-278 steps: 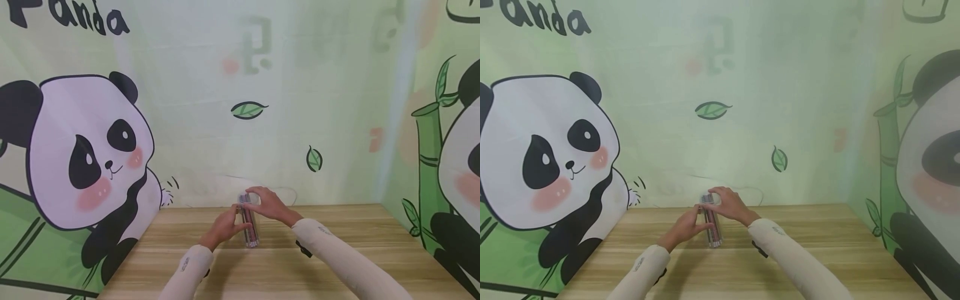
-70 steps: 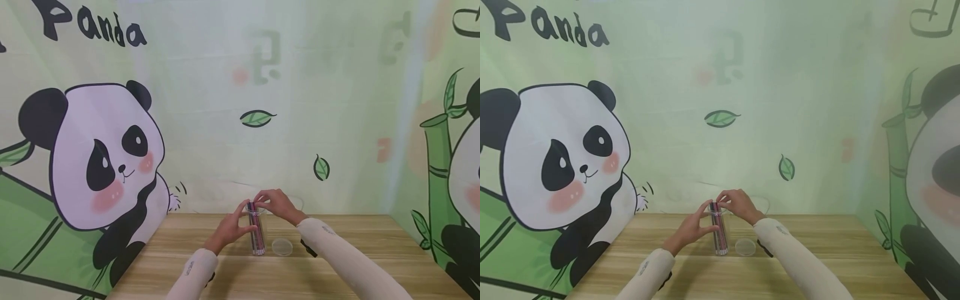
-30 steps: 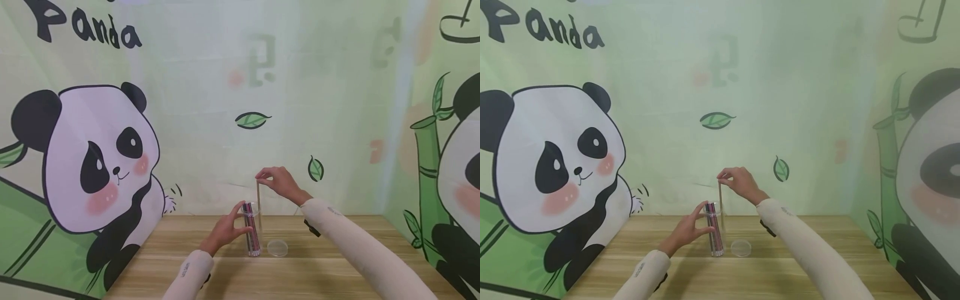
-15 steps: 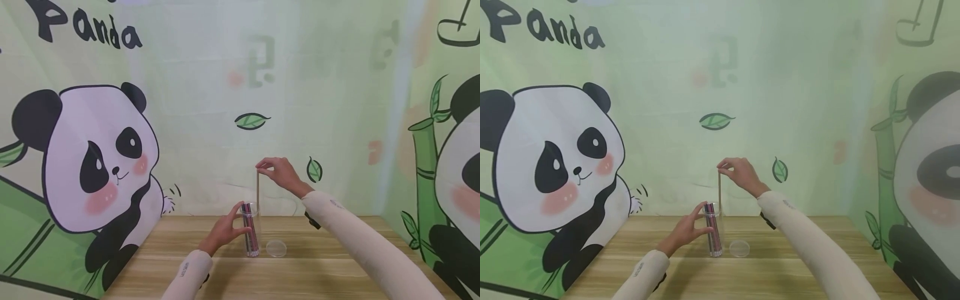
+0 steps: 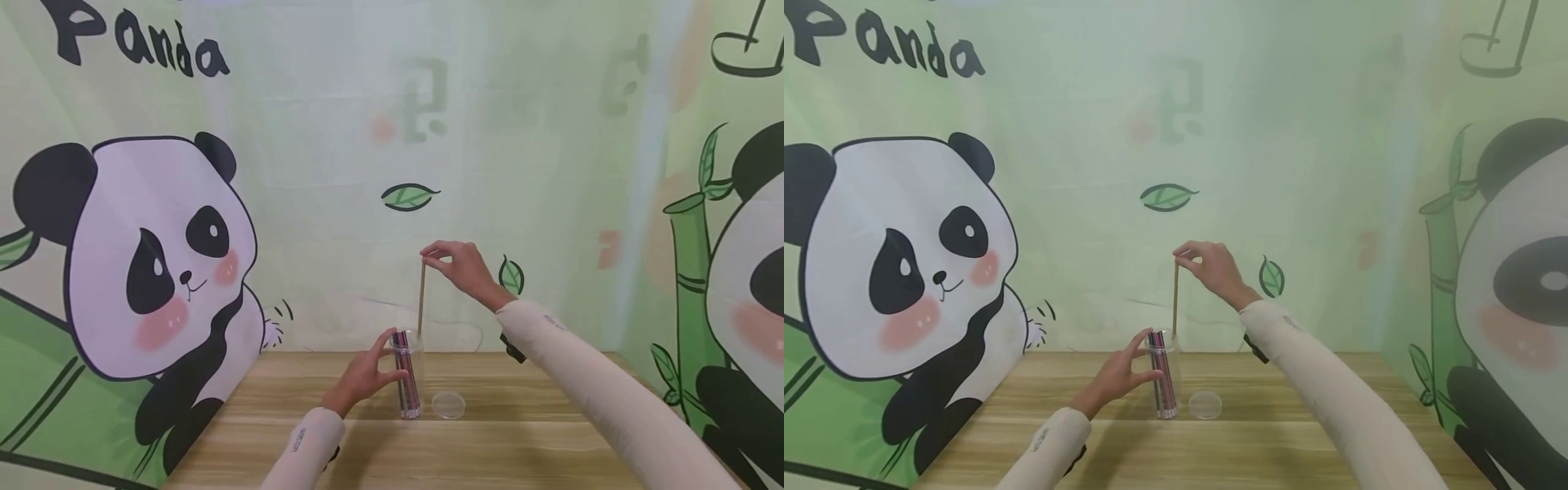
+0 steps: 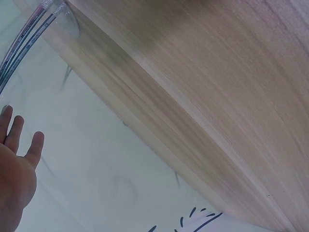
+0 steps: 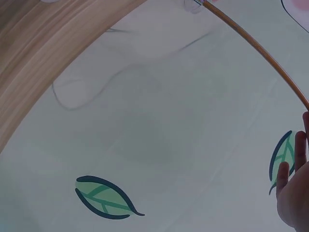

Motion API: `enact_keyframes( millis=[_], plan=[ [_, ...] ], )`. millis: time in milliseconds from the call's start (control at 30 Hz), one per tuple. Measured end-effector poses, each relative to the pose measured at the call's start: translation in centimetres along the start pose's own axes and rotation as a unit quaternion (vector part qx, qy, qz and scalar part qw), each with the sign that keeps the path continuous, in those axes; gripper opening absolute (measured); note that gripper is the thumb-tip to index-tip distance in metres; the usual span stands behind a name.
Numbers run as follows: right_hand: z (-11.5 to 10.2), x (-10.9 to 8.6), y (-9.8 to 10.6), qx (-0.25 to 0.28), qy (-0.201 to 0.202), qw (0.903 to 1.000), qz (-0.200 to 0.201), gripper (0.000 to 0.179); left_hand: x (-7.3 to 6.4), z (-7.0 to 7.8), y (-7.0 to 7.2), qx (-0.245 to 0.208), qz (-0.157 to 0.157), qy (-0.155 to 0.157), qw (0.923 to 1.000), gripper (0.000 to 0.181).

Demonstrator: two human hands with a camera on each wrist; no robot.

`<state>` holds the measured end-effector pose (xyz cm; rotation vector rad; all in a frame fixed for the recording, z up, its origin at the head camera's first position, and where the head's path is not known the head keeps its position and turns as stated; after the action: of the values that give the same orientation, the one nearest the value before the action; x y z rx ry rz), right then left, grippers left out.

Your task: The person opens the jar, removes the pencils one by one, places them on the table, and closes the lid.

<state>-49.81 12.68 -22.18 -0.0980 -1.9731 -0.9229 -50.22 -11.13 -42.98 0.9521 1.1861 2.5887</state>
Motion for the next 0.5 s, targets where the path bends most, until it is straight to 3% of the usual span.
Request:
enact_keyframes(
  millis=[233,500],
  plan=[
    [1.5,-0.4,0.7,-0.008,-0.017,0.9998,0.007,0.02,0.0,0.1,0.2,-0.002,-0.005,0.003,1.0,0.092],
    [2.8,-1.0,2.2,-0.01,-0.023,0.9986,0.045,0.02,0.1,-0.1,0.0,0.006,-0.005,0.001,1.0,0.092]
  ],
)
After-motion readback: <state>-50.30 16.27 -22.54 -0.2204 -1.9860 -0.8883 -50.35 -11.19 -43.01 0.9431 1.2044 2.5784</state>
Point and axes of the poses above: each hand's wrist, its own x-axis towards the middle knuckle, its own y-axis out of the back of the hand, z = x × y, the point moved 2 cm from there along x, towards the middle knuckle, and after that the axes turned 3 degrees about z, right-handed, at the moved point
